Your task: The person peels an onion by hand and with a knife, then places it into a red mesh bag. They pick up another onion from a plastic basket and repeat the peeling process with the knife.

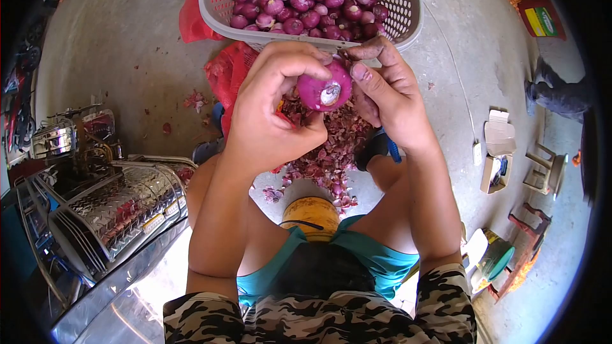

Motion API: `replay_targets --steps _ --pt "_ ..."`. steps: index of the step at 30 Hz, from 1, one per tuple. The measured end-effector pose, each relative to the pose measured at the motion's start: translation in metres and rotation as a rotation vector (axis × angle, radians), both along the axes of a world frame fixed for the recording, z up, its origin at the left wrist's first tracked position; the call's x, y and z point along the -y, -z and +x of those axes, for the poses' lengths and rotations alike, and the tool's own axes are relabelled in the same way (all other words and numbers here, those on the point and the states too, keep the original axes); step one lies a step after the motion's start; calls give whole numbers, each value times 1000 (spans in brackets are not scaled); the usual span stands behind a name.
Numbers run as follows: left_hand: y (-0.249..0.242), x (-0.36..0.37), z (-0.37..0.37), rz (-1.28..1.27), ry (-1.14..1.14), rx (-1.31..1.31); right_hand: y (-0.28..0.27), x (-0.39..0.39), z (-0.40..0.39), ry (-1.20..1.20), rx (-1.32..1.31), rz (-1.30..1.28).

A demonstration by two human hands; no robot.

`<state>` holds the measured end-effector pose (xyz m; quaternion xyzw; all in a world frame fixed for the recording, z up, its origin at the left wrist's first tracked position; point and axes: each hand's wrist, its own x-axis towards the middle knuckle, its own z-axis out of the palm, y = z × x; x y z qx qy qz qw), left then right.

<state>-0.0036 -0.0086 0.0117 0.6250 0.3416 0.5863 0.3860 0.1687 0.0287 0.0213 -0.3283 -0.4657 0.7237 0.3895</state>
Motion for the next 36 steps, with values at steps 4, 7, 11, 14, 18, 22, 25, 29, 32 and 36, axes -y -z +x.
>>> replay_targets --steps 4,7,11,14,18,22,25,29,32,36 --pt "-1 0 0 38 9 -5 2 -2 1 4 3 -2" --pt "-2 0 1 70 24 10 2 -4 -1 24 6 -39" --pt "-3 0 0 86 -1 36 7 -5 -1 39 23 -52" --pt "0 -1 -1 71 -17 60 -3 -5 -2 39 4 -85" --pt "0 -2 -3 66 -38 21 -8 2 0 -4 -95 -28" --pt "2 -2 -2 55 -74 17 -6 2 3 -94 -28 -25" --pt "4 -3 -1 65 -128 -55 -5 4 2 -109 -8 10" --pt "4 -4 -1 85 -182 -132 -7 7 1 -120 32 42" --pt "1 -3 1 79 -200 -154 -8 7 -1 -113 56 48" --pt "0 -3 3 36 -137 -149 -4 7 -3 -48 96 102"
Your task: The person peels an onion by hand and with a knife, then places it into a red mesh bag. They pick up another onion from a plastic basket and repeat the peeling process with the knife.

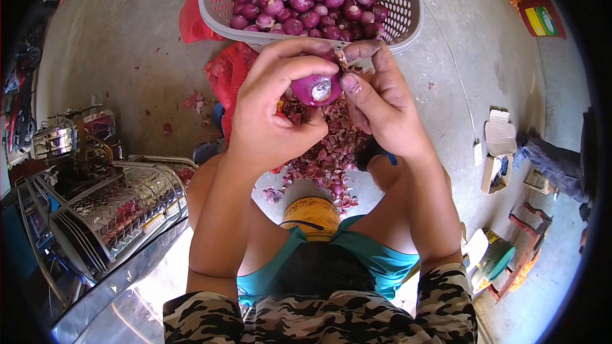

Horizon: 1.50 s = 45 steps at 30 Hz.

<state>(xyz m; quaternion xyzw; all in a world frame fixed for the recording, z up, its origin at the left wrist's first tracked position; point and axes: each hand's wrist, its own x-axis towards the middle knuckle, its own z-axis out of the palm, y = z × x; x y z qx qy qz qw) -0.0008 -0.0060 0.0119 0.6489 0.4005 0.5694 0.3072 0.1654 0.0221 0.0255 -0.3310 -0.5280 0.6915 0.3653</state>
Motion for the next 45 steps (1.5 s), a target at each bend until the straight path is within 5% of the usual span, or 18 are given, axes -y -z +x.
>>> replay_targets --steps 15,18,21,26,35,40,45 --pt "3 -1 -7 -40 125 318 3 -8 1 81 27 -96" --pt "-2 -1 -6 -124 54 340 1 -8 5 106 52 -43" --pt "1 -1 -5 -99 -7 222 3 0 6 115 204 299" --pt "8 0 2 -74 4 183 16 3 -4 68 100 456" --pt "7 -1 1 -39 27 158 12 -1 -1 22 183 366" --pt "5 -1 -1 -35 28 165 -2 1 7 33 164 29" --pt "4 0 -1 -53 24 160 3 3 0 9 85 285"
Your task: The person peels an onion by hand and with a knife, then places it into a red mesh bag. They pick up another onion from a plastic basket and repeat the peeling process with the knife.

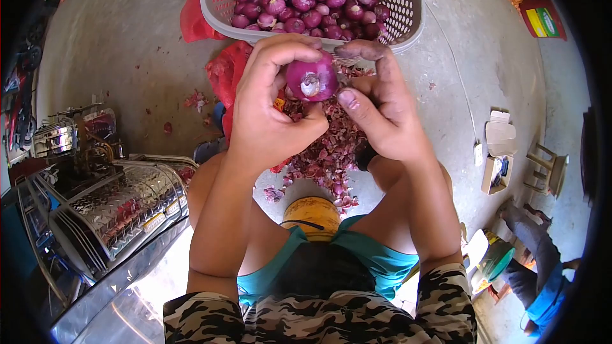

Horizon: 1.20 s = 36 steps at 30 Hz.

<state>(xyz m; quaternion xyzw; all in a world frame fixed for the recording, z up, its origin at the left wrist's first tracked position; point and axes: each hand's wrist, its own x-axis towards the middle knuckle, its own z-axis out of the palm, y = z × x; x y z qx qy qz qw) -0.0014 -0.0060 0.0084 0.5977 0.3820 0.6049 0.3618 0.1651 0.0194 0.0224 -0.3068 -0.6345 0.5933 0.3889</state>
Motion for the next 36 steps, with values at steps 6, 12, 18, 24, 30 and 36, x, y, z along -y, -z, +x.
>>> replay_targets --steps 6,12,18,24,30,36 --pt "0 1 1 35 -11 -45 -3 -2 0 -10 127 -56" --pt "2 0 2 48 -9 -28 5 -2 2 64 84 -127" --pt "2 0 2 38 -35 -21 -6 -6 12 47 30 -206" --pt "3 0 1 68 -80 -140 0 0 2 -56 39 -140" --pt "4 0 2 73 -18 -36 -6 -4 8 -98 71 -271" --pt "4 0 2 81 40 5 -2 -4 3 -15 -81 -237"
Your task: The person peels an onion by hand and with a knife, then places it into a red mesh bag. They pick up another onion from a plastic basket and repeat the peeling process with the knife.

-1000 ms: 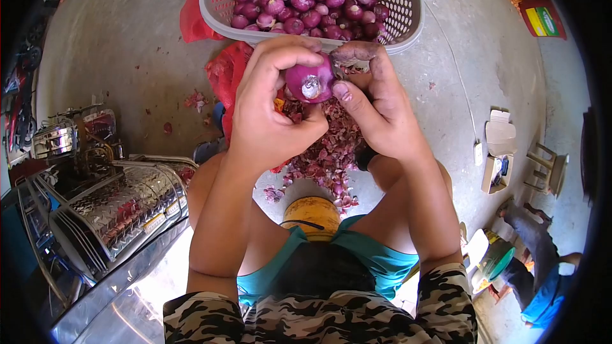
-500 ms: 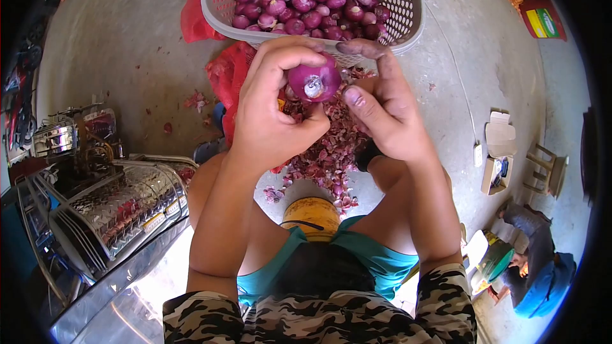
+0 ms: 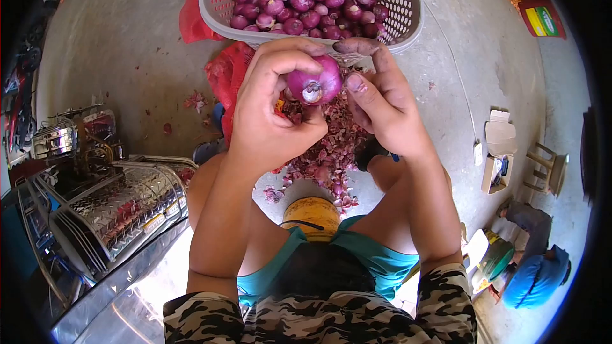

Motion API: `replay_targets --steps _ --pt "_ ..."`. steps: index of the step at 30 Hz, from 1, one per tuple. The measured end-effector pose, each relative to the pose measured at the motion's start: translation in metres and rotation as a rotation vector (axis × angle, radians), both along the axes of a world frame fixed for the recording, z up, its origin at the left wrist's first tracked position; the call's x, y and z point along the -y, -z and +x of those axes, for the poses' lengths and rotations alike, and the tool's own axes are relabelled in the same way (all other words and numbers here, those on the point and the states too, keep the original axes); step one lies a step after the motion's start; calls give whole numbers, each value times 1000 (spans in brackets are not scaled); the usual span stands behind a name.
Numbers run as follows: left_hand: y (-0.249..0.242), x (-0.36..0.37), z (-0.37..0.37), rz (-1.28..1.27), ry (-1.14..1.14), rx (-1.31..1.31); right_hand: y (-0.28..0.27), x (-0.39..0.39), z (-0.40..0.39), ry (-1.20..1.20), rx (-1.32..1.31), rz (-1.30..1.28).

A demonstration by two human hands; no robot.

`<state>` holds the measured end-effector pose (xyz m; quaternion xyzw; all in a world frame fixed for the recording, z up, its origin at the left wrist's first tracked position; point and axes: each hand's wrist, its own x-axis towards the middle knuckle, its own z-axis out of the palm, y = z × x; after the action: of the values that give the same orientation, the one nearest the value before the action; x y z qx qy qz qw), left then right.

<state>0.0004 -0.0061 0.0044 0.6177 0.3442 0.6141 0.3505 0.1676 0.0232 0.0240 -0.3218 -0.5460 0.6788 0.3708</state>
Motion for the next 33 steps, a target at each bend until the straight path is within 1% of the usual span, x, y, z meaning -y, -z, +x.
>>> replay_targets --steps 2,7,12,15,19,21,25,27,30,33 --pt "0 0 -1 -3 -5 -13 -1 0 3 -9 -28 -24" --pt "0 1 1 -21 -22 -18 -4 2 1 -74 -6 -29" --pt "0 1 0 -32 -59 -67 2 6 -3 -20 34 24" --pt "0 1 0 -30 -51 -43 0 5 -1 -43 93 8" --pt "2 0 0 -19 -32 -4 2 4 -4 1 96 51" --pt "2 0 -1 -8 -27 -14 2 3 -3 -8 143 16" --pt "2 -2 -1 7 -18 1 5 2 -5 42 25 -20" --pt "2 -2 -2 -4 -24 -3 2 2 0 17 3 -60" --pt "0 1 -3 -44 -23 -19 -1 4 2 -43 -7 13" --pt "-1 1 -3 -37 -13 -44 -1 6 -2 -44 61 32"
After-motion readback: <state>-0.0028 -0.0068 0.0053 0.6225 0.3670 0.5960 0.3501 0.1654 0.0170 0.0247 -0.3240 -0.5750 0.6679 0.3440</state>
